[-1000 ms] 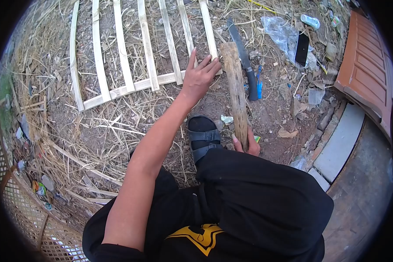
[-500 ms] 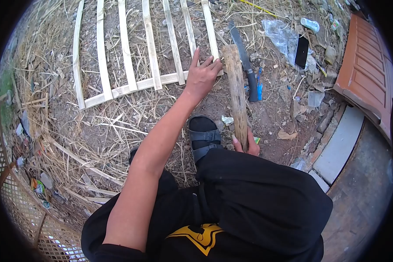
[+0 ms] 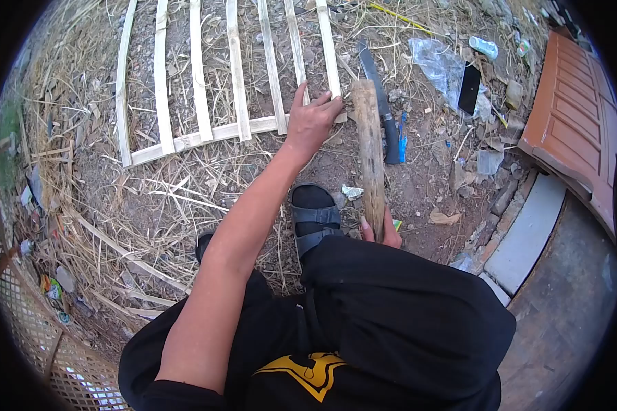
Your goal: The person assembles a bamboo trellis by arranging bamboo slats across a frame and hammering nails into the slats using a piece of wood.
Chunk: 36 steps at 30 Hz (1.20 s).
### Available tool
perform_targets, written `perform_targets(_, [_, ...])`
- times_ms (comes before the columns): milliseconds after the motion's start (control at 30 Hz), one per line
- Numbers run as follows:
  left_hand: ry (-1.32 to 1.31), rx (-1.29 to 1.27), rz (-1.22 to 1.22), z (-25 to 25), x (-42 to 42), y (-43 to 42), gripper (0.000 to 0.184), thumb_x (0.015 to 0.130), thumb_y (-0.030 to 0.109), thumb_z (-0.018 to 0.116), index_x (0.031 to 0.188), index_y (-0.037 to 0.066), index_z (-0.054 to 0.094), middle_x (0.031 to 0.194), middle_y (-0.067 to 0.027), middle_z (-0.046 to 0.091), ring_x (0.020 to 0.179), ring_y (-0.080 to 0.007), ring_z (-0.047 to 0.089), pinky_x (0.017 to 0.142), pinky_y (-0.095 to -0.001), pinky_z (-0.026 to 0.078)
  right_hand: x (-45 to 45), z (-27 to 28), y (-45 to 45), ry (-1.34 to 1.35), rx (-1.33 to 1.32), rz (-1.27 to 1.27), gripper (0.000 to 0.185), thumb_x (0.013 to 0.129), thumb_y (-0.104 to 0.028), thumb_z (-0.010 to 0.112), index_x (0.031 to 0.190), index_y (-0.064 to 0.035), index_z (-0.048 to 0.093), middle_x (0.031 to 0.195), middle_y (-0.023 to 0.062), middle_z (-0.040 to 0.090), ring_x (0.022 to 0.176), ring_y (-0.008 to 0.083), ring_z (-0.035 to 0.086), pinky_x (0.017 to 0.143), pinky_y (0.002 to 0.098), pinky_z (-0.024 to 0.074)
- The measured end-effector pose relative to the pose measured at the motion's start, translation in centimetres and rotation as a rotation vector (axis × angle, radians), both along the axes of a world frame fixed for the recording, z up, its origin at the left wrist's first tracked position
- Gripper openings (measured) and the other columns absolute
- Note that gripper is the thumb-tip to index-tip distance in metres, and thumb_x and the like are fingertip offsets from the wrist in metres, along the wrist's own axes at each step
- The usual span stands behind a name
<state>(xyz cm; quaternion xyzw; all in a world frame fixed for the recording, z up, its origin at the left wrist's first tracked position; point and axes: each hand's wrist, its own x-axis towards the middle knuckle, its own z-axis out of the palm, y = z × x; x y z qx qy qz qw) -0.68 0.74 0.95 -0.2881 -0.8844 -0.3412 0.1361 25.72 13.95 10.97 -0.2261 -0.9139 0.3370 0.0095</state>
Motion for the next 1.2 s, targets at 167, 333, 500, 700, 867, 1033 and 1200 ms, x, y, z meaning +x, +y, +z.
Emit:
perform_targets(167, [0.020, 0.020, -0.023, 0.0, 0.0, -0.2, 0.017, 0.089, 0.010, 0.063, 0.105, 0.011, 0.070, 0.099, -0.0027, 0.076, 0.108, -0.0199, 0.072, 0.118, -0.0574, 0.031, 0.0, -0.1, 0.0, -0.010, 0.030, 0.031, 0.062, 0.089, -0.014, 0.076, 0.141, 0.0051, 0.049, 0.113, 0.0282, 0.069, 0.105, 0.0386, 0.071, 0.087, 0.0424, 0.0559])
perform_targets(333, [-0.008, 0.056, -0.029, -0.4, -0.2, -0.2, 0.019, 0.088, 0.016, 0.071, 0.107, 0.014, 0.071, 0.101, -0.0049, 0.077, 0.106, -0.0198, 0.072, 0.119, -0.0568, 0.029, -0.4, 0.6, -0.3, -0.025, -0.078, 0.003, 0.062, 0.089, -0.014, 0.076, 0.141, 0.0050, 0.049, 0.112, 0.0278, 0.069, 0.104, 0.0393, 0.071, 0.086, 0.0424, 0.0559])
perform_targets(500, [0.002, 0.029, -0.025, -0.1, -0.1, -0.1, 0.018, 0.089, 0.018, 0.071, 0.107, 0.014, 0.072, 0.101, -0.0040, 0.077, 0.106, -0.0199, 0.072, 0.119, -0.0573, 0.028, -0.4, 0.7, -0.3, -0.110, 0.020, 0.025, 0.061, 0.090, -0.015, 0.075, 0.141, 0.0050, 0.049, 0.110, 0.0276, 0.069, 0.101, 0.0394, 0.072, 0.084, 0.0414, 0.0562])
perform_targets(700, [-0.020, 0.026, -0.030, -0.4, -0.1, -0.3, 0.022, 0.089, 0.021, 0.072, 0.110, 0.014, 0.071, 0.104, -0.0053, 0.077, 0.107, -0.0207, 0.072, 0.119, -0.0558, 0.029, 0.1, 0.6, -0.3, 0.021, -0.042, -0.026, 0.061, 0.091, -0.017, 0.075, 0.141, 0.0067, 0.048, 0.111, 0.0285, 0.068, 0.100, 0.0402, 0.072, 0.083, 0.0414, 0.0563])
perform_targets(867, [-0.042, 0.022, -0.021, -0.6, -0.1, 0.0, 0.023, 0.090, 0.021, 0.071, 0.112, 0.013, 0.071, 0.104, -0.0075, 0.076, 0.108, -0.0209, 0.072, 0.120, -0.0563, 0.027, 0.7, -0.7, 0.3, 0.003, -0.036, 0.032, 0.063, 0.090, -0.016, 0.075, 0.142, 0.0065, 0.047, 0.113, 0.0281, 0.068, 0.102, 0.0394, 0.071, 0.085, 0.0420, 0.0559])
perform_targets(1033, [-0.065, 0.066, -0.034, -0.6, 0.2, -0.2, 0.022, 0.089, 0.020, 0.071, 0.111, 0.013, 0.072, 0.104, -0.0077, 0.076, 0.108, -0.0210, 0.072, 0.120, -0.0564, 0.027, 0.1, 1.1, -0.6, -0.009, -0.146, -0.102, 0.062, 0.090, -0.015, 0.075, 0.142, 0.0066, 0.048, 0.111, 0.0270, 0.069, 0.102, 0.0386, 0.072, 0.086, 0.0417, 0.0557])
perform_targets(1200, [-0.045, 0.067, -0.004, -0.4, 0.1, 0.1, 0.020, 0.091, 0.021, 0.072, 0.109, 0.014, 0.072, 0.100, -0.0066, 0.077, 0.106, -0.0206, 0.072, 0.120, -0.0555, 0.028, 0.0, 0.2, 0.0, -0.084, -0.043, 0.025, 0.061, 0.090, -0.014, 0.075, 0.141, 0.0075, 0.048, 0.112, 0.0271, 0.069, 0.099, 0.0359, 0.073, 0.086, 0.0402, 0.0558])
